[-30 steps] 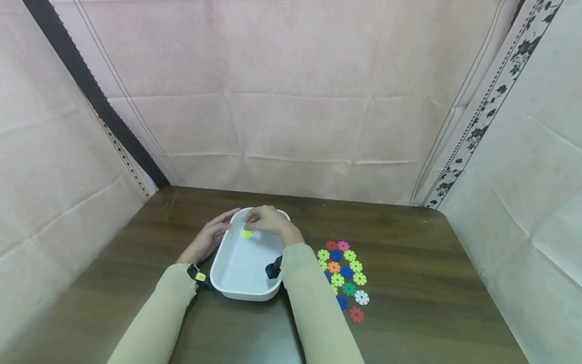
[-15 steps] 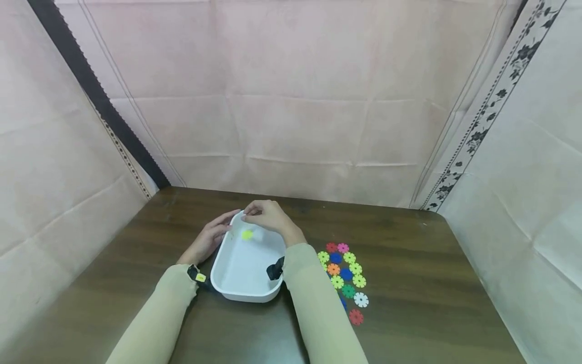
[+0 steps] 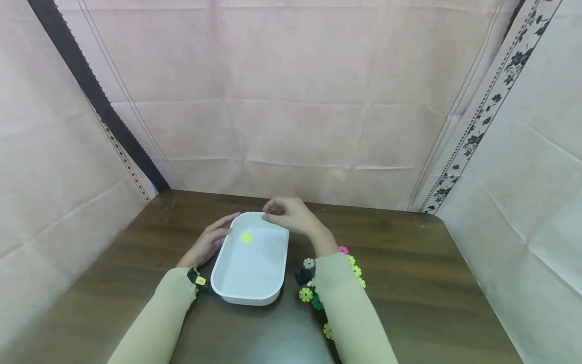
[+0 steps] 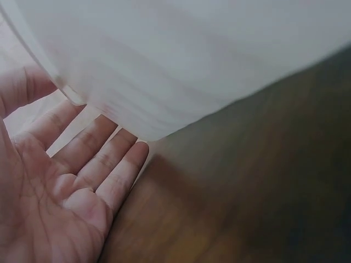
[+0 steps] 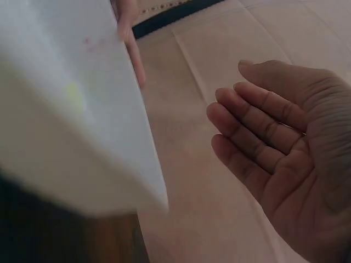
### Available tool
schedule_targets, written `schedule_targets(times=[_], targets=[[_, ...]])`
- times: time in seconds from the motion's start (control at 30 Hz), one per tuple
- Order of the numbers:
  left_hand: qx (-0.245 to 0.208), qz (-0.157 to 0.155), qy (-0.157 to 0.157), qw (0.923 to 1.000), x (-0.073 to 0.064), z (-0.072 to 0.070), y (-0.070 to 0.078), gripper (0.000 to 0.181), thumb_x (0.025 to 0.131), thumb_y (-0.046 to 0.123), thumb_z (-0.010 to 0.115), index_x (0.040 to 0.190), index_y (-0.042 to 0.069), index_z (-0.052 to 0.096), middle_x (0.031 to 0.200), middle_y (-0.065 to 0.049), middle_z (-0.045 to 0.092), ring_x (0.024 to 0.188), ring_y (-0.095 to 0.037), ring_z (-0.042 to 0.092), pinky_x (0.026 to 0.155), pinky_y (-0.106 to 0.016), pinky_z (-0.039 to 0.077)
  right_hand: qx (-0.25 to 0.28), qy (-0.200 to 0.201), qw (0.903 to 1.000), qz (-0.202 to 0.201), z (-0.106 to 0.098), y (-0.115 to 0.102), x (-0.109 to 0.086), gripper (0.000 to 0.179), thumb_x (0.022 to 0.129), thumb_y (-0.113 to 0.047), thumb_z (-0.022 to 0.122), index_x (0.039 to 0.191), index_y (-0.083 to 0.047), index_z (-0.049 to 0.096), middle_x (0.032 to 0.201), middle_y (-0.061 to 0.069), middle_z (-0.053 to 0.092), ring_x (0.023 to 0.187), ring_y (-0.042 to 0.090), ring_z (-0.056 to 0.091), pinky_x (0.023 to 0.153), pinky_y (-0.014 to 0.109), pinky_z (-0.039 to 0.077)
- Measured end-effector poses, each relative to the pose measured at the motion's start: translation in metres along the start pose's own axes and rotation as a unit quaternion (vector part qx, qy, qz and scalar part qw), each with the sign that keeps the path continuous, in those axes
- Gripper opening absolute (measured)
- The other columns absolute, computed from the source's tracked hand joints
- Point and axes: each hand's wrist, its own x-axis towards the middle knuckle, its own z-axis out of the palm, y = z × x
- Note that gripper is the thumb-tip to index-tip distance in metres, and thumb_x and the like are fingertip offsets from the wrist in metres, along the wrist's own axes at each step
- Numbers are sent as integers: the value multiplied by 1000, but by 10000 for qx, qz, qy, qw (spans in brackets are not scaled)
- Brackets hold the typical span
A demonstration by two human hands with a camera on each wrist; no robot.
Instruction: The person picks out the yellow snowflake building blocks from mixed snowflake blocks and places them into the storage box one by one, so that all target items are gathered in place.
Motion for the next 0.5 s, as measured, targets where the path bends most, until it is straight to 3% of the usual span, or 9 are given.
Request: schedule_targets(times=[0.23, 0.5], targets=[[22, 12, -78, 10000, -3, 6, -7, 50, 101, 20, 55, 150, 20, 48, 154, -5, 45, 136, -24, 48, 108, -35, 42, -92, -128, 9997, 173, -18, 27, -48, 30, 95, -37, 71, 115, -15, 72, 103, -11, 70, 99, 9, 65, 90, 37, 54], [172, 75, 13, 9998, -3, 5, 1, 49, 100, 22, 58, 148, 25, 51, 149, -2, 50, 134, -23, 51, 108, -38, 43, -179, -237, 9988, 396, -40, 59, -76, 26, 94, -37, 72, 112, -19, 72, 103, -10, 71, 96, 12, 66, 88, 37, 55]])
